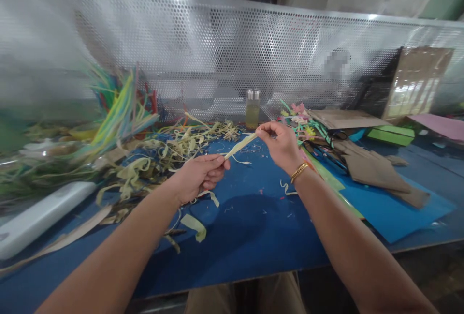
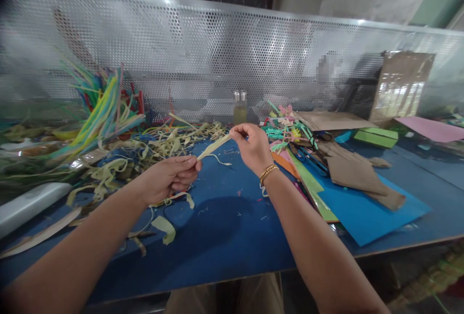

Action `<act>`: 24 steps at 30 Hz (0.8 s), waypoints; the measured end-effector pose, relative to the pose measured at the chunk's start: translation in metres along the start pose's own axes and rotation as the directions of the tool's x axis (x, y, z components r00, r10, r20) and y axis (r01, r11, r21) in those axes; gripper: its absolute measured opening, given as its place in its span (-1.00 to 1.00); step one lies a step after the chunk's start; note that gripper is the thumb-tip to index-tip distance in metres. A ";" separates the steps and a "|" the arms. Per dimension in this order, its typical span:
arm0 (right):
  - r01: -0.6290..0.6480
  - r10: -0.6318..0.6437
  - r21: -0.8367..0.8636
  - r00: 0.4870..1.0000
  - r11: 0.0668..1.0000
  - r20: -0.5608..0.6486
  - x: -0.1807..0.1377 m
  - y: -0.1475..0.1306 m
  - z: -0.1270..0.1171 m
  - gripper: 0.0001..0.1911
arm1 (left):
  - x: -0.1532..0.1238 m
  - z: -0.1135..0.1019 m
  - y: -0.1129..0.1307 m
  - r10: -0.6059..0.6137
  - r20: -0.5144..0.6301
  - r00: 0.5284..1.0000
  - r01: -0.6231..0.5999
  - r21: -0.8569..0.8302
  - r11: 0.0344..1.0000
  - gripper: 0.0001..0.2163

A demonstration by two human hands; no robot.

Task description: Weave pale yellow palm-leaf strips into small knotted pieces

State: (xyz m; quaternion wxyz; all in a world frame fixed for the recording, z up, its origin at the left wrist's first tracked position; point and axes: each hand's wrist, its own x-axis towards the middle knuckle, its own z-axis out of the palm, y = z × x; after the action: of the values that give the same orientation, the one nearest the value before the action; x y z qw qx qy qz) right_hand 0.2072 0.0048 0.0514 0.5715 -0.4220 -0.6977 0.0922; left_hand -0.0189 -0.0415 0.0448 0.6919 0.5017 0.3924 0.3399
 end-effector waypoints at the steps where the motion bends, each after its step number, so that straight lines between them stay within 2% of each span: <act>1: -0.013 0.013 0.007 1.000 1.000 0.000 0.001 0.001 0.000 -0.83 | 0.000 -0.001 0.000 0.009 -0.002 1.000 -0.009 0.003 1.000 -0.82; 5: -0.065 0.064 0.063 0.998 0.996 0.012 0.002 0.004 0.000 -0.82 | -0.002 0.001 -0.003 0.094 -0.021 0.995 -0.092 0.082 0.992 -0.84; 9: -0.103 0.101 0.089 0.995 0.991 0.019 0.004 0.008 -0.002 -0.80 | 0.000 0.002 -0.005 0.114 -0.021 0.993 -0.108 0.173 0.979 -0.75; 17: -0.133 0.133 0.058 0.991 0.989 0.000 0.007 0.013 -0.007 -0.80 | 0.001 -0.006 -0.001 -0.005 0.032 0.999 0.002 0.118 0.993 -0.77; 24: -0.118 0.118 0.022 0.993 0.993 -0.013 0.006 0.014 -0.007 -0.81 | 0.004 -0.016 -0.002 -0.037 0.082 0.996 0.032 0.070 0.997 -0.83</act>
State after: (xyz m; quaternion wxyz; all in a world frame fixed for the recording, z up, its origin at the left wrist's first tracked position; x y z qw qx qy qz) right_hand 0.2199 0.0154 0.0497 0.5744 -0.4572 -0.6663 0.1302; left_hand -0.0306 -0.0315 0.0386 0.6959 0.5319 0.3832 0.2931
